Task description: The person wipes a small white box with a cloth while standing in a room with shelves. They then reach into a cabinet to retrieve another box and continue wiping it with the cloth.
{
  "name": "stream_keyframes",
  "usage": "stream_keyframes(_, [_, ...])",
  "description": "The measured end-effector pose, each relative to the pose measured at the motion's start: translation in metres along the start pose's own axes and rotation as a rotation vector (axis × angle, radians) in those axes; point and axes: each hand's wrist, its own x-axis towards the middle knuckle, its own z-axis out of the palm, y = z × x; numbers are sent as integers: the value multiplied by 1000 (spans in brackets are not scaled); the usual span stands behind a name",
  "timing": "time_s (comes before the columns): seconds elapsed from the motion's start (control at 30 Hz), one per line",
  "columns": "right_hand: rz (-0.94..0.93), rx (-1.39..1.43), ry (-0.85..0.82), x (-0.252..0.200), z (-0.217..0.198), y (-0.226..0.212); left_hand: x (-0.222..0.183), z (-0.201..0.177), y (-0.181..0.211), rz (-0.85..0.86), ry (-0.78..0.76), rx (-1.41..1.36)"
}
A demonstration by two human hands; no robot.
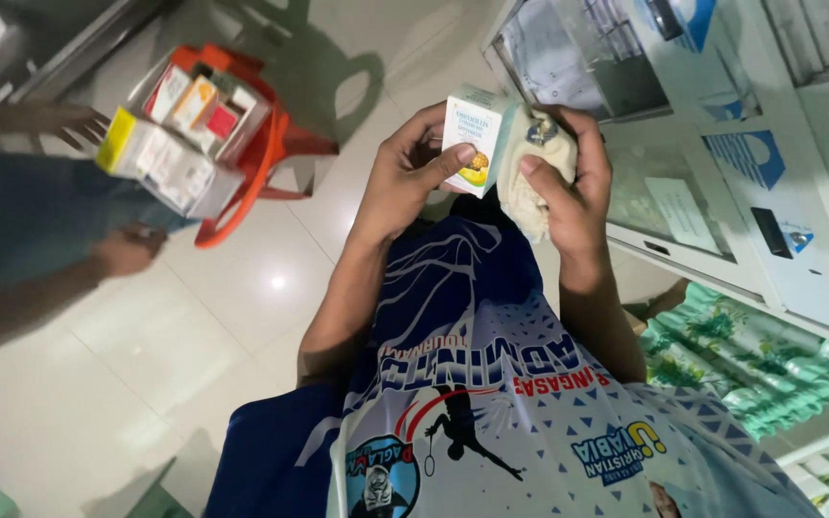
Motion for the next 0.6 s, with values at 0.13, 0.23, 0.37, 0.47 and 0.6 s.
stream_keyframes(0.13, [-17,-4,61,19,-12,1,31,10,-4,-16,-54,-24])
stream_keyframes(0.23, [-18,-35,94,39,-28,-6,60,23,-7,-11,-107,-33])
stream_keyframes(0.37, [-78,-80,150,56,-55,-8,91,39,-8,-8,-237,10])
stream_keyframes(0.47, [-103,-128,177,66,-75,-9,113,53,-6,-18,-345,40])
stream_keyframes(0.6, [11,-39,260,65,-82,-30,133,71,-14,-76,-402,48])
